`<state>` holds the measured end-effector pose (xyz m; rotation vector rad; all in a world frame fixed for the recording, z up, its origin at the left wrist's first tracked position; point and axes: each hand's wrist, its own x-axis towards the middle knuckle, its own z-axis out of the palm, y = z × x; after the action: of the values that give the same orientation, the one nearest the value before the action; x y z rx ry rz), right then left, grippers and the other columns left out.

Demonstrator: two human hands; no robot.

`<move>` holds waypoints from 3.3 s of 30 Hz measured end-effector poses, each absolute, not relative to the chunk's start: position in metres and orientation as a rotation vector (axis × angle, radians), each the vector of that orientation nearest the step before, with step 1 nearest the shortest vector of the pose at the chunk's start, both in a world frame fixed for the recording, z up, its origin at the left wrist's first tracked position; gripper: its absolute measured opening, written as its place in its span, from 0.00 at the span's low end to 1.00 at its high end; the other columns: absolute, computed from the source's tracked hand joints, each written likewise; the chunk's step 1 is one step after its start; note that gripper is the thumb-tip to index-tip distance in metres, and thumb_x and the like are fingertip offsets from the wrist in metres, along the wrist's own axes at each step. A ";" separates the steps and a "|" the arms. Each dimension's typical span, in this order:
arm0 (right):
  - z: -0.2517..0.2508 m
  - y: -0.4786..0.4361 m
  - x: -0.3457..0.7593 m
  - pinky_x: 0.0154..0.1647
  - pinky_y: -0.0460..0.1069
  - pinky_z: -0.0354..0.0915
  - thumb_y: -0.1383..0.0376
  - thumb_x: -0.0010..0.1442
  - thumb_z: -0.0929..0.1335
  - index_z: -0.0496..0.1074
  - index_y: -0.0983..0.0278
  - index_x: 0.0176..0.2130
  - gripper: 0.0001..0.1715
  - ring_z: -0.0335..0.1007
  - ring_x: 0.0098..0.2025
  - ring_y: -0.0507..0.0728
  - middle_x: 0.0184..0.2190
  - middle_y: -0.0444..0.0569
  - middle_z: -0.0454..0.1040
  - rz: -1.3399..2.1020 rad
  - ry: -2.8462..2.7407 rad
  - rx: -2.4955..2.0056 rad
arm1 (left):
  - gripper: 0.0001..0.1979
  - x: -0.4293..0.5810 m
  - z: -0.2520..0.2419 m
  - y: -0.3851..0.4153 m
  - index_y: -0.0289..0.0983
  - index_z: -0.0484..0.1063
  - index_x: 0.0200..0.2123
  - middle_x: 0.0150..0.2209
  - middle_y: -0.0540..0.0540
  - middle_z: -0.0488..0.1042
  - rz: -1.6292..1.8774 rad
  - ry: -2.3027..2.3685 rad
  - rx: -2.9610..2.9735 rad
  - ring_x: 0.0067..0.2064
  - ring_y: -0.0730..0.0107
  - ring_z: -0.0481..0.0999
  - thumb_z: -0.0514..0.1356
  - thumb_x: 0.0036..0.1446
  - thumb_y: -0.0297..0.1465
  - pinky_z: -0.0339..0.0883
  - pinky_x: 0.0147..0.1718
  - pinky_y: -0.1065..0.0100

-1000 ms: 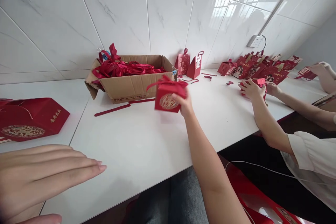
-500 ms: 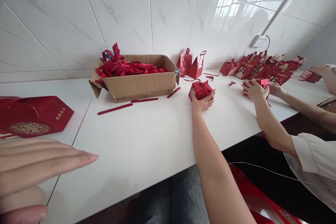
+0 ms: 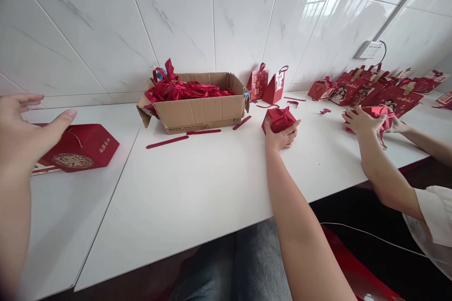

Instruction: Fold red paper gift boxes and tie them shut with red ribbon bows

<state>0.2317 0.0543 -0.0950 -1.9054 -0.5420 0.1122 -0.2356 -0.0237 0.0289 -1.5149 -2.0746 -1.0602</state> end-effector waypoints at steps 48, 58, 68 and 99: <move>-0.098 0.048 0.231 0.63 0.68 0.46 0.55 0.42 0.70 0.36 0.51 0.66 0.61 0.39 0.68 0.70 0.68 0.55 0.35 0.143 -0.608 -1.866 | 0.47 -0.119 -0.096 -0.053 0.53 0.34 0.66 0.68 0.39 0.31 -1.409 -1.302 -2.865 0.70 0.43 0.32 0.63 0.54 0.35 0.54 0.60 0.37; -0.101 0.039 0.236 0.42 0.56 0.62 0.63 0.56 0.54 0.58 0.59 0.20 0.15 0.64 0.31 0.59 0.21 0.47 0.64 0.073 -0.688 -1.843 | 0.44 -0.119 -0.095 -0.053 0.52 0.38 0.65 0.67 0.40 0.34 -1.463 -1.306 -2.902 0.70 0.46 0.30 0.64 0.54 0.35 0.57 0.60 0.40; -0.103 0.038 0.232 0.60 0.64 0.47 0.60 0.57 0.53 0.67 0.52 0.51 0.26 0.64 0.54 0.60 0.44 0.45 0.74 0.202 -0.704 -1.827 | 0.42 -0.119 -0.095 -0.053 0.50 0.44 0.63 0.64 0.38 0.39 -1.500 -1.346 -2.903 0.70 0.44 0.32 0.65 0.52 0.34 0.63 0.57 0.42; 0.018 0.088 0.096 0.60 0.71 0.46 0.51 0.62 0.59 0.76 0.57 0.43 0.23 0.65 0.54 0.66 0.37 0.48 0.77 0.238 -1.998 -1.490 | 0.45 -0.121 -0.098 -0.052 0.51 0.41 0.65 0.65 0.37 0.38 -1.404 -1.236 -2.909 0.69 0.40 0.36 0.66 0.52 0.36 0.63 0.55 0.41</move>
<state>0.0960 0.0877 0.0179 -1.4896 -1.9976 0.2379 -0.1209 -0.0522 -0.0983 -2.9091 -1.2361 -1.4036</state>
